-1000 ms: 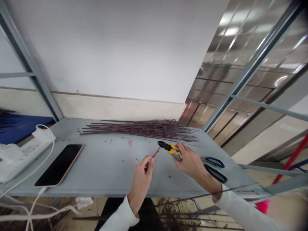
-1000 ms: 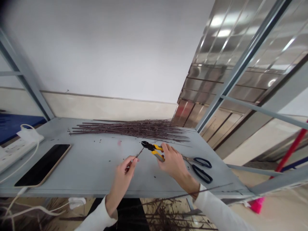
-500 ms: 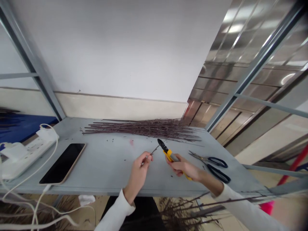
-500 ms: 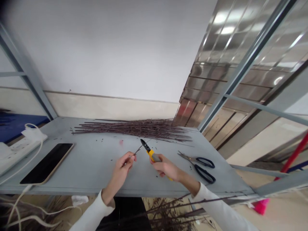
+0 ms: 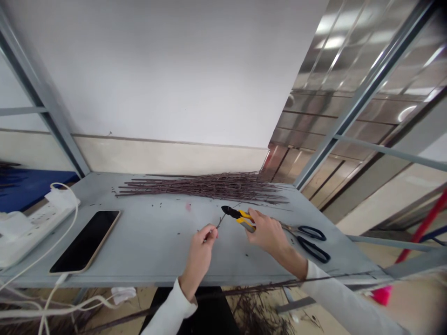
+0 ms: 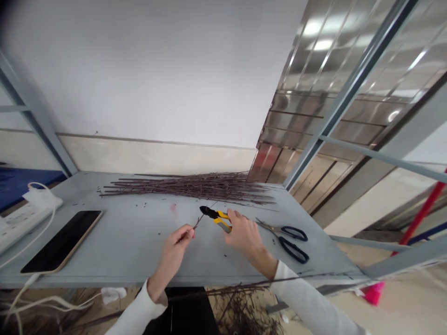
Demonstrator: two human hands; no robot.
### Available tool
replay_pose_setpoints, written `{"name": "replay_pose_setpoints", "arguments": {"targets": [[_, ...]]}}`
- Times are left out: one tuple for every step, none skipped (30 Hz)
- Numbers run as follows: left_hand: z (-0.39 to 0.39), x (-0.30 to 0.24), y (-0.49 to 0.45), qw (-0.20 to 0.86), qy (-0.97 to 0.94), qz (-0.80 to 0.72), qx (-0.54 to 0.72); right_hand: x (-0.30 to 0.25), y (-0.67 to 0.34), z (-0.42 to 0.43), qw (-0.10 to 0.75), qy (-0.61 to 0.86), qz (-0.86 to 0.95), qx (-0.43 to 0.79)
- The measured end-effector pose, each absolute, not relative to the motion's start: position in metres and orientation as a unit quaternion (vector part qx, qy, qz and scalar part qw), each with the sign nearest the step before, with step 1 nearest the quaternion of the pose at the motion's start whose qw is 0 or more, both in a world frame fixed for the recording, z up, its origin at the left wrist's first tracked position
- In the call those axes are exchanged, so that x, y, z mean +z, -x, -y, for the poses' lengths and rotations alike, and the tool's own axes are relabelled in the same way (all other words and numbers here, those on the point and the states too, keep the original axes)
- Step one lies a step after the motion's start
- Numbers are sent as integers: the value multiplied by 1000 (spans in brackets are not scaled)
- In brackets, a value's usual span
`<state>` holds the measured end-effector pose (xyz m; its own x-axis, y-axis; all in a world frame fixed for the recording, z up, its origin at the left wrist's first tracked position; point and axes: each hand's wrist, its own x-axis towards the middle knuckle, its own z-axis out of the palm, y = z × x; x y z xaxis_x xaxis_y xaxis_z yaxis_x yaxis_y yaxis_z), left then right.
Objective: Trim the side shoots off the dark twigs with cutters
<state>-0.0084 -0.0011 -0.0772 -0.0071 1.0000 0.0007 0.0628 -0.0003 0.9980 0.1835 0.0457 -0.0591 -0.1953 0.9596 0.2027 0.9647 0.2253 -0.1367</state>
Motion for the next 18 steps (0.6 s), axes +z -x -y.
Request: {"name": "replay_pose_setpoints", "arguments": {"targets": [[1, -78, 7, 521, -486, -514, 478, -63, -182, -46, 117, 621, 773, -59], [1, -77, 5, 565, -455, -508, 465, -66, -181, -47, 119, 617, 772, -96], [1, -76, 5, 610, -423, -498, 448, -70, -181, -49, 125, 612, 772, -121], [1, -74, 5, 651, -393, -484, 433, -73, -180, -51, 140, 608, 770, -133], [1, -72, 5, 691, -365, -461, 421, -76, -180, -53, 161, 606, 768, -132], [0, -70, 6, 726, -341, -433, 410, -78, -180, -56, 183, 606, 765, -123], [0, -69, 8, 758, -322, -405, 398, -79, -180, -59, 206, 607, 759, -111], [-1, -67, 9, 784, -308, -381, 382, -80, -180, -63, 226, 611, 752, -99], [-1, -67, 11, 804, -298, -363, 366, -81, -180, -67, 243, 618, 742, -91], [-2, -67, 13, 816, -293, -352, 354, -81, -181, -71, 257, 628, 730, -85], [-2, -67, 15, 820, -291, -346, 350, -80, -183, -75, 270, 639, 716, -80], [-3, -67, 18, 818, -290, -345, 357, -79, -186, -79, 287, 650, 700, -72], [-4, -66, 22, 813, -288, -343, 371, -78, -190, -83, 306, 659, 684, -61], [-6, -65, 26, 807, -285, -342, 388, -77, -194, -85, 326, 666, 669, -47], [-8, -64, 30, 800, -284, -341, 403, -76, -200, -86, 346, 670, 655, -32], [-9, -63, 34, 796, -286, -339, 413, -74, -206, -87, 368, 672, 643, -16], [-11, -61, 37, 791, -289, -335, 422, -73, -213, -86, 390, 671, 631, 1], [-12, -59, 40, 787, -294, -332, 430, -71, -220, -85, 411, 665, 623, 23]]}}
